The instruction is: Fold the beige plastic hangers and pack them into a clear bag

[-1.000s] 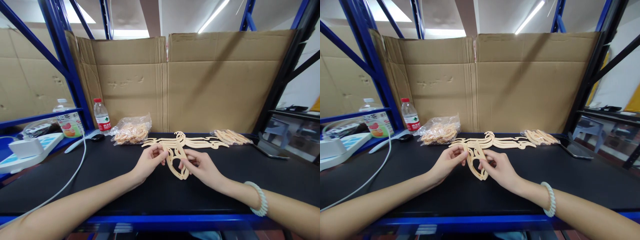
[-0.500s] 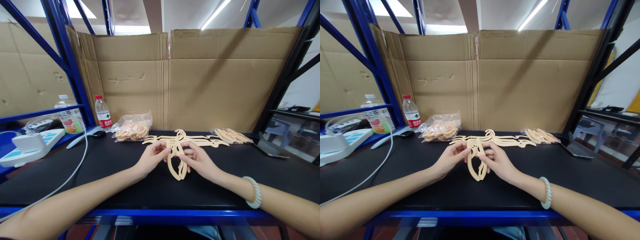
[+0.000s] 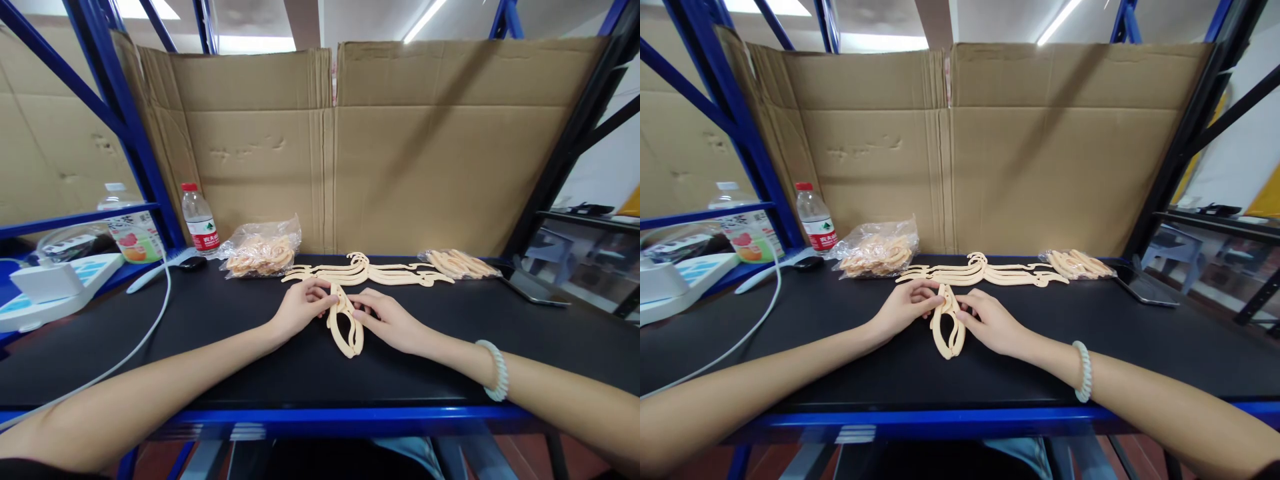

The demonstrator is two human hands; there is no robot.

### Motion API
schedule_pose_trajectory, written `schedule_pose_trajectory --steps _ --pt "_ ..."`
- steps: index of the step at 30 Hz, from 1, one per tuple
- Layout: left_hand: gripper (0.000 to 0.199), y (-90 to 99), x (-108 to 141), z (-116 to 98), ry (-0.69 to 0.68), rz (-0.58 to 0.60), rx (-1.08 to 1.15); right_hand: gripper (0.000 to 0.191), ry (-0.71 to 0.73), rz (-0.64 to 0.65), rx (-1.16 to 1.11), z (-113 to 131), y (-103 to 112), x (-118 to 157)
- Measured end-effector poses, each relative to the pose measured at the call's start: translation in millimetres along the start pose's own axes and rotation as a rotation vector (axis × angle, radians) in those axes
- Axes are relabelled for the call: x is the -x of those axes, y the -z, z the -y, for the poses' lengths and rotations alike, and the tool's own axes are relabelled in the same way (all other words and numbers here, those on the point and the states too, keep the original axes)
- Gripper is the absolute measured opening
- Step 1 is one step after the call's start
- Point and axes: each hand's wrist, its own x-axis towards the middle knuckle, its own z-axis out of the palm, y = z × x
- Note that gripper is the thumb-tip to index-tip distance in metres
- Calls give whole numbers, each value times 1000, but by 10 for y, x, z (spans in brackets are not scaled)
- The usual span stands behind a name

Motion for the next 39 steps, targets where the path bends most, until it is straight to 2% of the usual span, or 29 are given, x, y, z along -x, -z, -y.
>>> schedule_pose_trajectory --steps 5,7,10,15,20,39 --pt "25 60 5 -17 -187 -11 -303 31 -21 -24 33 -37 20 28" --pt "21 87 64 -101 -313 59 -447 28 28 -24 36 -21 61 48" --pt "25 131 183 -255 -449 234 -609 25 145 -23 77 15 128 82" --pt "45 163 307 -376 -457 347 -648 21 256 21 189 70 177 134" --pt "47 146 286 -322 -460 417 -636 17 284 64 229 95 169 152" --pt "40 191 212 -240 -483 400 -619 26 263 118 232 35 158 143"
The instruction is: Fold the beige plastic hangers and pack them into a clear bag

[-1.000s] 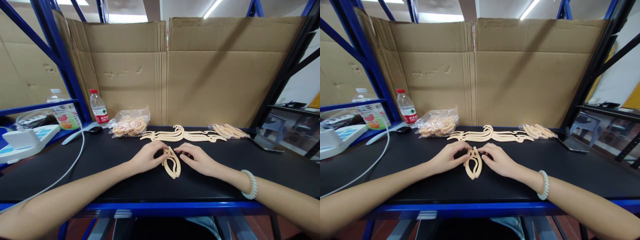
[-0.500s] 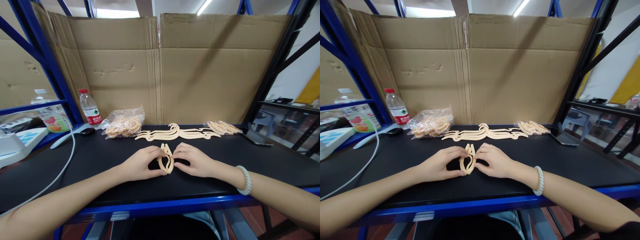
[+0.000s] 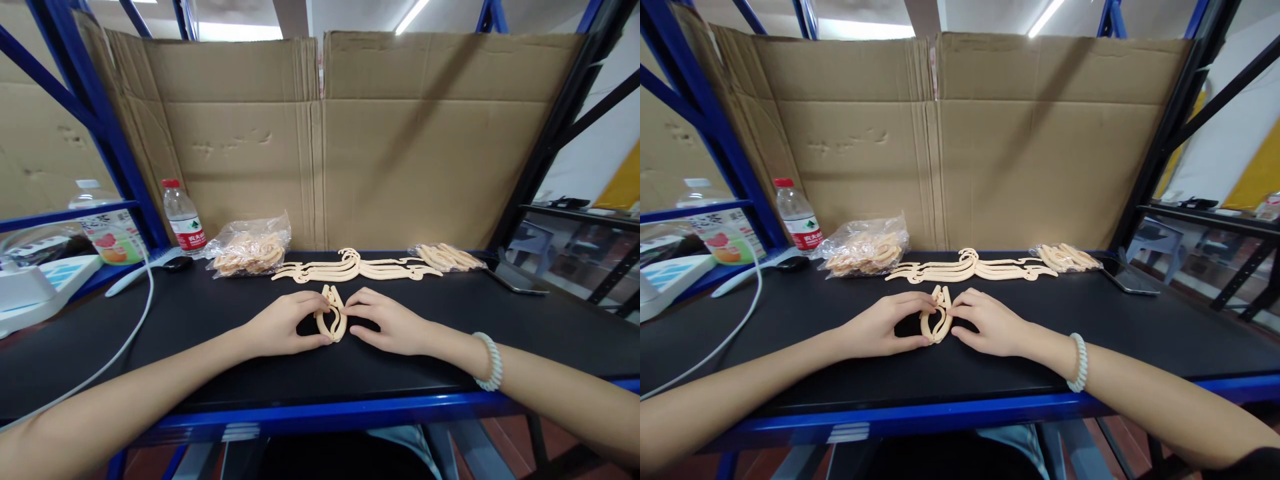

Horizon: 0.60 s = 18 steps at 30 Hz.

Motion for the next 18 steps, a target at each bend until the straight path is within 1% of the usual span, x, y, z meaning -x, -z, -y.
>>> schedule_pose_trajectory --steps 5,14,18 --pt "38 9 0 3 3 31 -90 30 -16 22 -7 -11 2 11" --pt "39 22 -2 6 9 41 -115 32 -17 44 -6 -14 4 17" --pt "42 -10 23 -2 30 48 -154 33 -25 63 18 -14 1 11"
